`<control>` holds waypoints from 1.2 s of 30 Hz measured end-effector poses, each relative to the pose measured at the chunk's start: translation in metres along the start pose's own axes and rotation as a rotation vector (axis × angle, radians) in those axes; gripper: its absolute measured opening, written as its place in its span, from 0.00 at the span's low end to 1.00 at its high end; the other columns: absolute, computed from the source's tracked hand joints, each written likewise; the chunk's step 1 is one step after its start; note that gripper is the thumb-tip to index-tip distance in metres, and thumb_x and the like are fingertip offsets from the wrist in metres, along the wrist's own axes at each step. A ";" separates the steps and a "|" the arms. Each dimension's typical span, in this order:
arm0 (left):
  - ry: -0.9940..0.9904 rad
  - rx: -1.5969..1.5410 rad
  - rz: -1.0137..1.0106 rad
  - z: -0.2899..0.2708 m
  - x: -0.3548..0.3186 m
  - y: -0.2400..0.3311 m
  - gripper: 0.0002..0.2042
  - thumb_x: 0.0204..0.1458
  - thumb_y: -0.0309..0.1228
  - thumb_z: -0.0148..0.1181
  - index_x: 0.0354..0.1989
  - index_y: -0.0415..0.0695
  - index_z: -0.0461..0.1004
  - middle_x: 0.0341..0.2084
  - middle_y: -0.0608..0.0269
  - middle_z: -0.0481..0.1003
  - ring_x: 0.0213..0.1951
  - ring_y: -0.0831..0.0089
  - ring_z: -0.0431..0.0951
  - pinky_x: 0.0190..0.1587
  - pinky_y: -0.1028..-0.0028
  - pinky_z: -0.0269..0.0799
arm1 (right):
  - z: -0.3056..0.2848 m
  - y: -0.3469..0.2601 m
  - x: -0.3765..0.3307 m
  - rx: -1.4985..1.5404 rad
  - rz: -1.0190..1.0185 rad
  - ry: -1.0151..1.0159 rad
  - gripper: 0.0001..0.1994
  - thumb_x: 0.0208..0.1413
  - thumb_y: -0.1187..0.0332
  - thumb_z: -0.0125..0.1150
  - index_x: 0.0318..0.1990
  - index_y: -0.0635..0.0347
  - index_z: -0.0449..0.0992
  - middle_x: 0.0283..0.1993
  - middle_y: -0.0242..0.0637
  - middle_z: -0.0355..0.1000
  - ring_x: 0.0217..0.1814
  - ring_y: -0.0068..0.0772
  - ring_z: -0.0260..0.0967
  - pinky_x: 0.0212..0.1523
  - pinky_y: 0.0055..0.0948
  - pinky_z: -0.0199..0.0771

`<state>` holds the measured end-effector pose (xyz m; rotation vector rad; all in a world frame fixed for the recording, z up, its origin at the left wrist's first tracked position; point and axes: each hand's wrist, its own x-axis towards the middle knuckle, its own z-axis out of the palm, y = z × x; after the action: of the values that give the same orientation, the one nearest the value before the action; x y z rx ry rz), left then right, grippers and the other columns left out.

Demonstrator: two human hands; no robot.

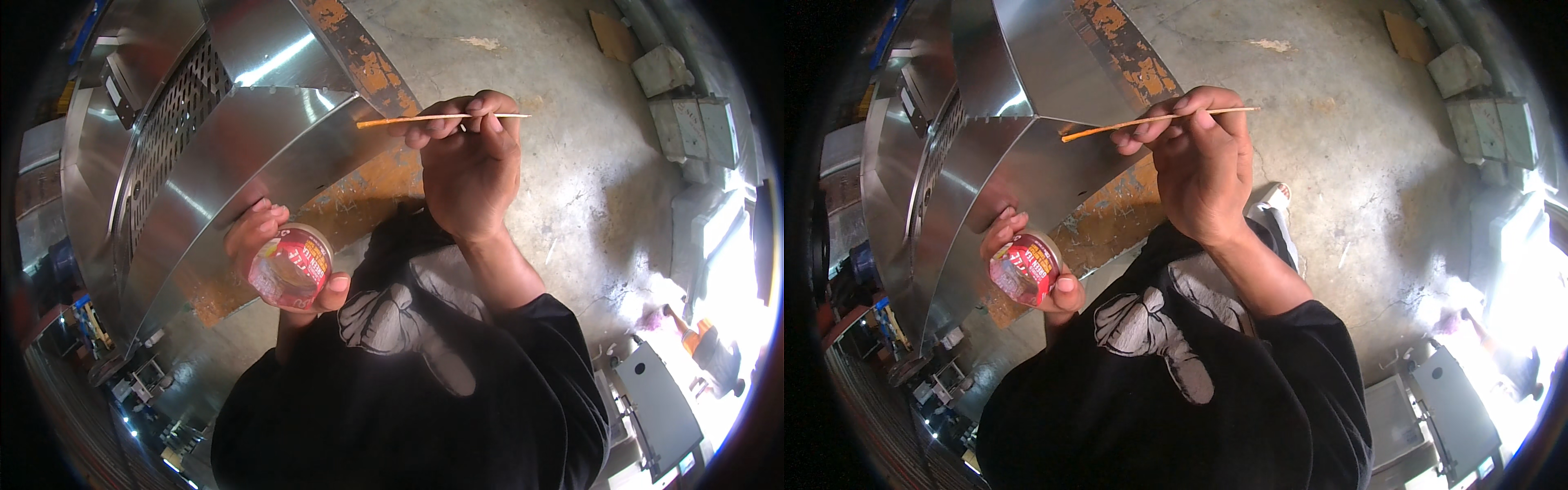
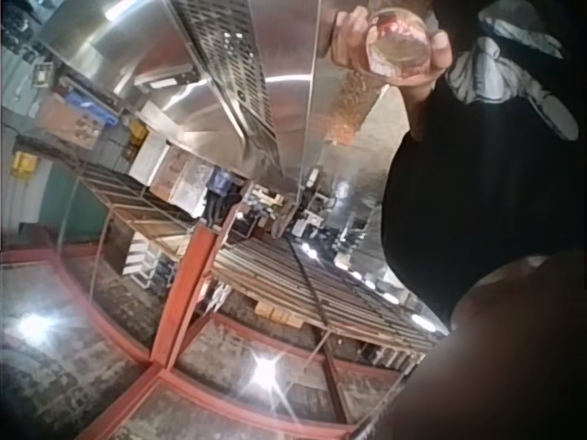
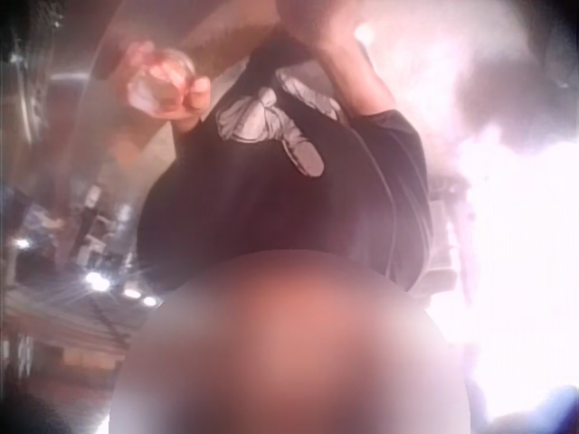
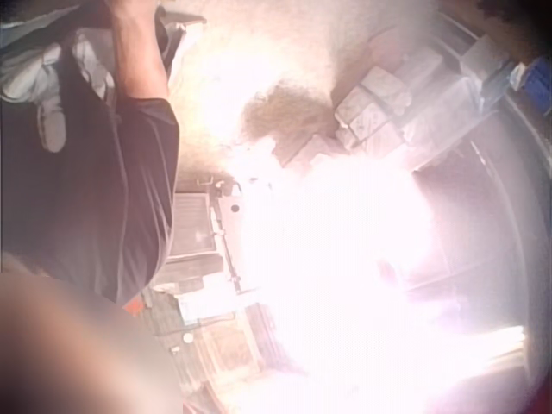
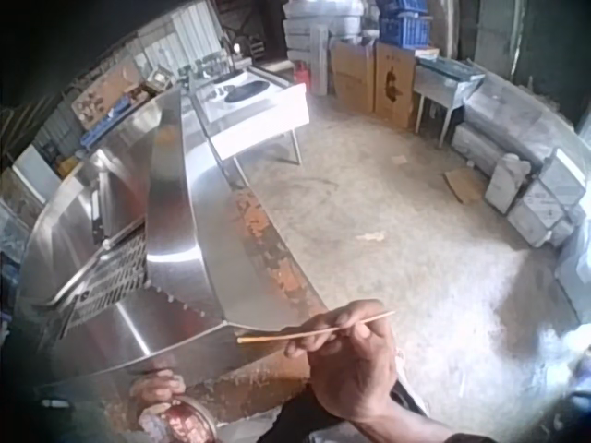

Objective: The person applies a viscous substance from a small container onto a curved stainless steel panel using a wooden stick, then wipes the panel with a cloth. The person repeats the application and wiping on different sections of the panel.

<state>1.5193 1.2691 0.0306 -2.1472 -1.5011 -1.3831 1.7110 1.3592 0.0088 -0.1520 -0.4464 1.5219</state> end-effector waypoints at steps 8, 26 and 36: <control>-0.045 0.039 -0.033 -0.005 0.000 0.003 0.40 0.57 0.65 0.50 0.58 0.34 0.61 0.48 0.50 0.69 0.54 0.52 0.72 0.58 0.53 0.69 | 0.001 0.001 0.001 0.019 -0.020 -0.027 0.08 0.73 0.67 0.38 0.51 0.56 0.64 0.39 0.46 0.74 0.41 0.44 0.75 0.57 0.54 0.75; 0.013 -0.005 -0.025 0.002 0.006 0.008 0.40 0.53 0.61 0.63 0.57 0.35 0.64 0.48 0.50 0.71 0.52 0.54 0.72 0.57 0.54 0.70 | 0.018 -0.032 -0.042 -0.698 -0.395 -0.145 0.09 0.72 0.66 0.49 0.52 0.60 0.62 0.36 0.48 0.77 0.35 0.45 0.78 0.50 0.54 0.75; -0.018 0.116 -0.020 0.006 0.018 0.018 0.29 0.44 0.49 0.77 0.49 0.41 0.77 0.46 0.61 0.76 0.52 0.59 0.70 0.53 0.61 0.71 | 0.065 -0.070 -0.040 -1.096 -0.356 -0.535 0.10 0.53 0.74 0.71 0.41 0.63 0.78 0.37 0.39 0.76 0.33 0.38 0.74 0.39 0.37 0.72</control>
<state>1.5385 1.2760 0.0469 -2.0858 -1.5730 -1.2536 1.7520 1.3042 0.0862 -0.4859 -1.6207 0.8093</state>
